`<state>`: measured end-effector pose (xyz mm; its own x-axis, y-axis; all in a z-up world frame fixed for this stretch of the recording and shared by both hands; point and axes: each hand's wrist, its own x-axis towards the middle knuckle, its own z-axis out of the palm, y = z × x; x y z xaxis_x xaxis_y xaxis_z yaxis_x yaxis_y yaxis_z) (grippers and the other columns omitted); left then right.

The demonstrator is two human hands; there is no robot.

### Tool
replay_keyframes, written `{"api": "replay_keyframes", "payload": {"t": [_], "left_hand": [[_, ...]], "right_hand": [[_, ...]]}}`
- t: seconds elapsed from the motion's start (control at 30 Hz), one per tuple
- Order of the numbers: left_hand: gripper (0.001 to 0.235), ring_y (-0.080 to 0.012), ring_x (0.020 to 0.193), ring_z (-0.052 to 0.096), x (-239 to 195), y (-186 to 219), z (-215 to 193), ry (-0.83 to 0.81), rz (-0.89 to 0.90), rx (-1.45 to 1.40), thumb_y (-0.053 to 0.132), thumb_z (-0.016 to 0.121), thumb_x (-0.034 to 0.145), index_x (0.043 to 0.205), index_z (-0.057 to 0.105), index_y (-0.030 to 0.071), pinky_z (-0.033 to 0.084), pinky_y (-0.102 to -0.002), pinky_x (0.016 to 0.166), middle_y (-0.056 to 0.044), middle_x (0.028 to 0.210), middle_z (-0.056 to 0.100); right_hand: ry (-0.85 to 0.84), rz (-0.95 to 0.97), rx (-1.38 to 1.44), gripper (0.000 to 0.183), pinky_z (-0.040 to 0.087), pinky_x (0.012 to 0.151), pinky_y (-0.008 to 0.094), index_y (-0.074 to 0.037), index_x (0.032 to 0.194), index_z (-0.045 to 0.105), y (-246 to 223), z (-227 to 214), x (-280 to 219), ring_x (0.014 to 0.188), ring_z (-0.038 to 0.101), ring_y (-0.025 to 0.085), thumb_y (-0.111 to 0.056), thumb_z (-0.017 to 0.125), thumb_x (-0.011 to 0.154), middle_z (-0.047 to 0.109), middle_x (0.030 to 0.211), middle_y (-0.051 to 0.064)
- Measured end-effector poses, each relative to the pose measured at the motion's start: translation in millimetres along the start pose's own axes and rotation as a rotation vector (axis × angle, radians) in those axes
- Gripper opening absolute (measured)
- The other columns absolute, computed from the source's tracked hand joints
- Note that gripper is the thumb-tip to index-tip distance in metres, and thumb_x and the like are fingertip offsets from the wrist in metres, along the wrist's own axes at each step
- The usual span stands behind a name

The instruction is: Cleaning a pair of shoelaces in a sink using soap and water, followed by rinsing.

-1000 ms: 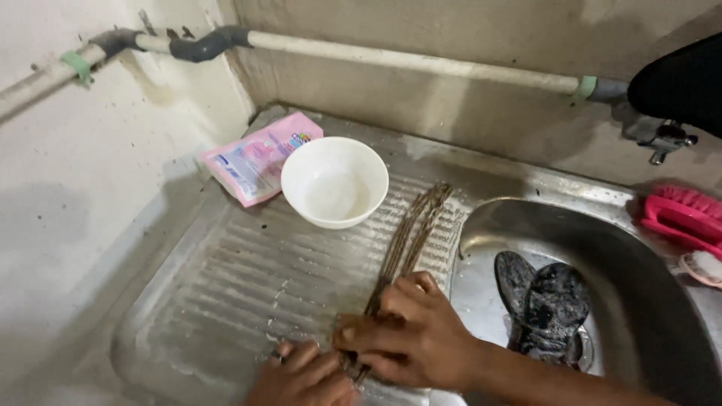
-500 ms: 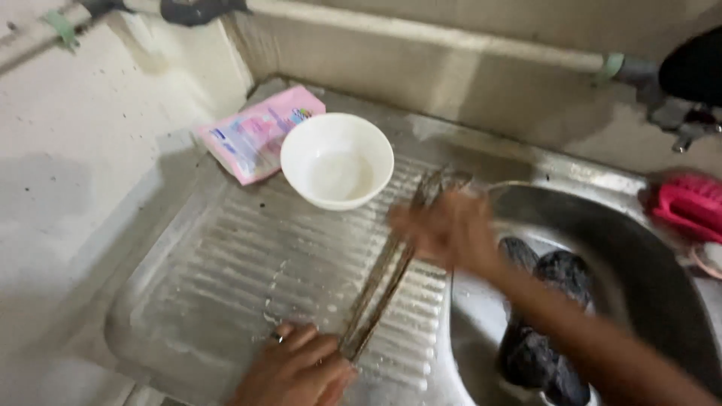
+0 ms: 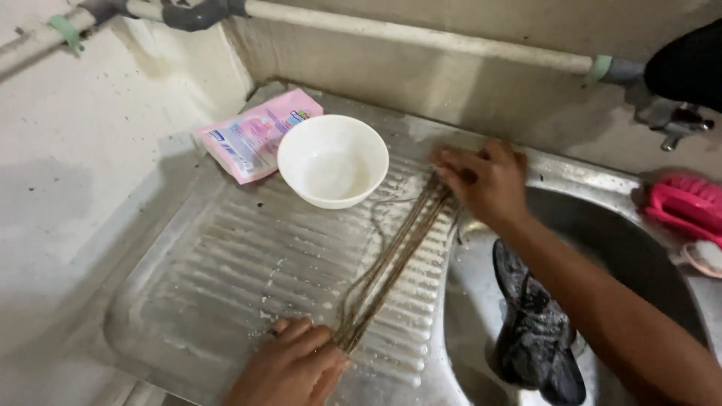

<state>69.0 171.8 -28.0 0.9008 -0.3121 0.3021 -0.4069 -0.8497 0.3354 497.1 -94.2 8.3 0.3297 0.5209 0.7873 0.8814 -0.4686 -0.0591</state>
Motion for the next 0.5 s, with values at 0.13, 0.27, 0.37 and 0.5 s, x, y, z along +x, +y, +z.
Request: {"api": "replay_keyframes", "payload": {"t": [0.13, 0.27, 0.37, 0.5], "left_hand": [[0.009, -0.0328, 0.113, 0.069, 1, -7, 3, -0.021, -0.014, 0.045, 0.03, 0.083, 0.105, 0.109, 0.076, 0.025, 0.051, -0.055, 0.092, 0.0, 0.112, 0.072], [0.019, -0.0313, 0.101, 0.068, 5, -8, 1, 0.048, 0.049, 0.055, 0.022, 0.084, 0.111, 0.097, 0.072, 0.021, 0.048, -0.051, 0.094, -0.002, 0.099, 0.068], [0.02, -0.03, 0.101, 0.064, 8, 4, -7, 0.065, 0.008, 0.057, 0.024, 0.078, 0.12, 0.102, 0.071, 0.019, 0.049, -0.05, 0.097, -0.003, 0.098, 0.063], [0.016, -0.029, 0.109, 0.067, -3, -8, 12, 0.025, -0.025, 0.082, 0.029, 0.077, 0.122, 0.108, 0.075, 0.021, 0.051, -0.049, 0.093, 0.0, 0.107, 0.067]], "right_hand": [[-0.095, 0.082, 1.175, 0.023, 0.055, 0.11, 0.062, -0.024, 0.13, 0.08, -137, -46, -8, 0.112, 0.072, 0.037, -0.045, 0.071, 0.131, 0.07, 0.106, 0.008], [-0.388, 0.156, 0.744, 0.025, 0.079, 0.081, 0.029, -0.011, 0.129, 0.098, -85, -5, -24, 0.108, 0.1, 0.02, -0.03, 0.087, 0.118, 0.1, 0.131, 0.01], [0.004, 0.02, -0.001, 0.03, 0.057, 0.08, 0.048, -0.024, 0.136, 0.106, 45, 2, 5, 0.086, 0.074, 0.025, -0.03, 0.117, 0.109, 0.086, 0.102, 0.007], [-0.294, 0.908, 0.944, 0.042, 0.074, 0.053, 0.03, -0.011, 0.073, 0.056, -113, -72, 19, 0.132, 0.106, 0.04, 0.006, 0.069, 0.108, 0.103, 0.121, 0.026]]}}
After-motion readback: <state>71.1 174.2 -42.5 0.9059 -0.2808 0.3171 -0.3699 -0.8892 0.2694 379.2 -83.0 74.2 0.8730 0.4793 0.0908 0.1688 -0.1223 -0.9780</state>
